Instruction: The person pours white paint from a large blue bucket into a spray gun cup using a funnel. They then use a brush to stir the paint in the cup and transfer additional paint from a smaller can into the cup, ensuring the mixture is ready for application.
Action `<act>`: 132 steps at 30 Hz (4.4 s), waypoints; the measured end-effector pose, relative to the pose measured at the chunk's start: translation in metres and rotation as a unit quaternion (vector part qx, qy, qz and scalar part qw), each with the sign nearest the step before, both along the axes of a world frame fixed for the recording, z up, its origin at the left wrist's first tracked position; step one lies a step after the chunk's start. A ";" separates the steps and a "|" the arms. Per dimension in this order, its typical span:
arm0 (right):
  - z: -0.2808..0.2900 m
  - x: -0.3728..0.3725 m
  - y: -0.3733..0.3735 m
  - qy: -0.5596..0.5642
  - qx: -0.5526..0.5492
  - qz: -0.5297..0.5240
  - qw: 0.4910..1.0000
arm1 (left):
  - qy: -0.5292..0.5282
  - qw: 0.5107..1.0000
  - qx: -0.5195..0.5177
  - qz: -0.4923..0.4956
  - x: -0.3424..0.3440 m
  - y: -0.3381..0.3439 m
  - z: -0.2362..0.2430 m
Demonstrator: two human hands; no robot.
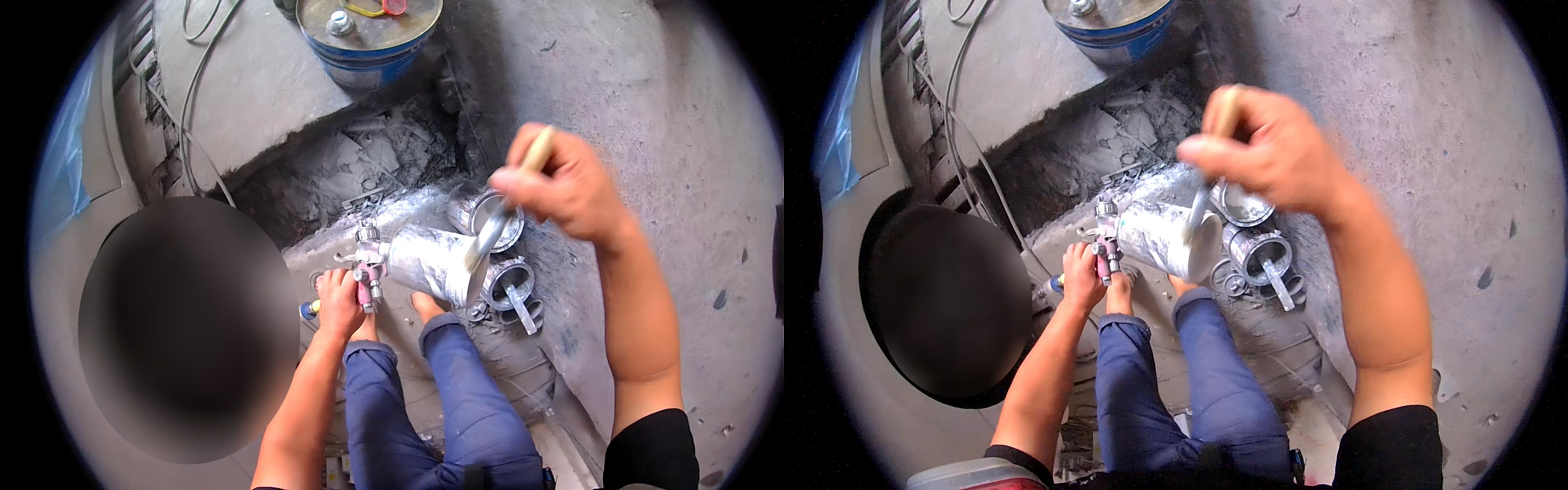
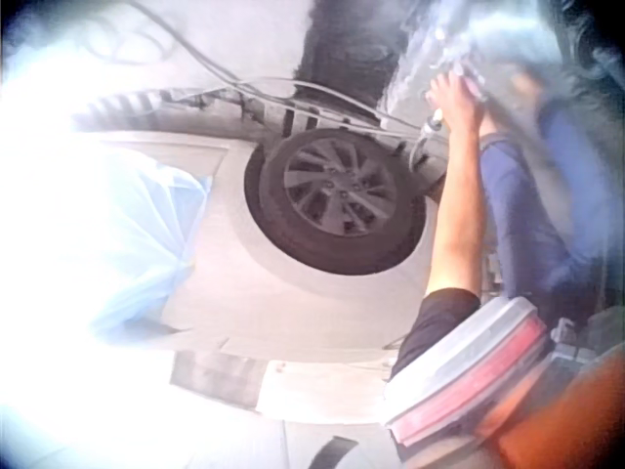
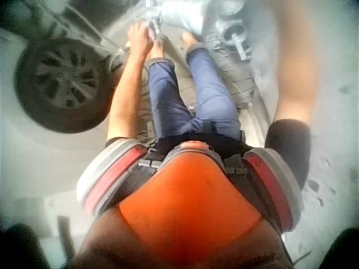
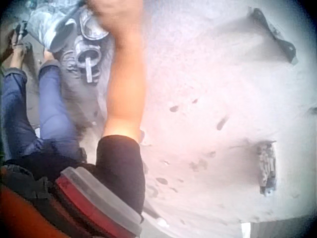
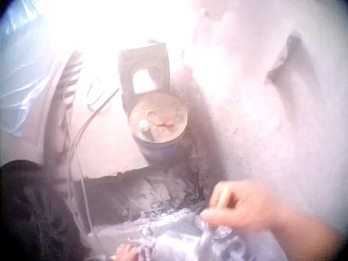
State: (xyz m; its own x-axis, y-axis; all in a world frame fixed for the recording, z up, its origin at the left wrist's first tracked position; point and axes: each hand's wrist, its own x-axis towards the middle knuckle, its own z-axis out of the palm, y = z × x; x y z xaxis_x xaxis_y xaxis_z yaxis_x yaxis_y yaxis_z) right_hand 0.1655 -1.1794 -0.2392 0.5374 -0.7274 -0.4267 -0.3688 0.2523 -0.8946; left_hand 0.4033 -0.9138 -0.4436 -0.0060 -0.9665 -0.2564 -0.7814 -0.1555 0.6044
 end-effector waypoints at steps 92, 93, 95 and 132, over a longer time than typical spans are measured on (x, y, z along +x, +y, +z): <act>-0.033 -0.012 0.103 0.121 -0.485 -0.044 0.865 | 0.013 0.952 0.250 0.174 -0.012 -0.051 0.030; -0.032 -0.002 0.096 0.099 -0.494 -0.066 0.861 | 0.009 0.953 0.251 0.171 -0.013 -0.053 0.031; -0.041 0.013 0.082 0.108 -0.494 -0.044 0.862 | 0.016 0.952 0.263 0.159 -0.016 -0.055 0.032; -0.074 -0.071 0.063 -0.082 -0.093 -0.343 0.931 | 0.409 0.715 0.546 0.156 0.036 -0.062 0.046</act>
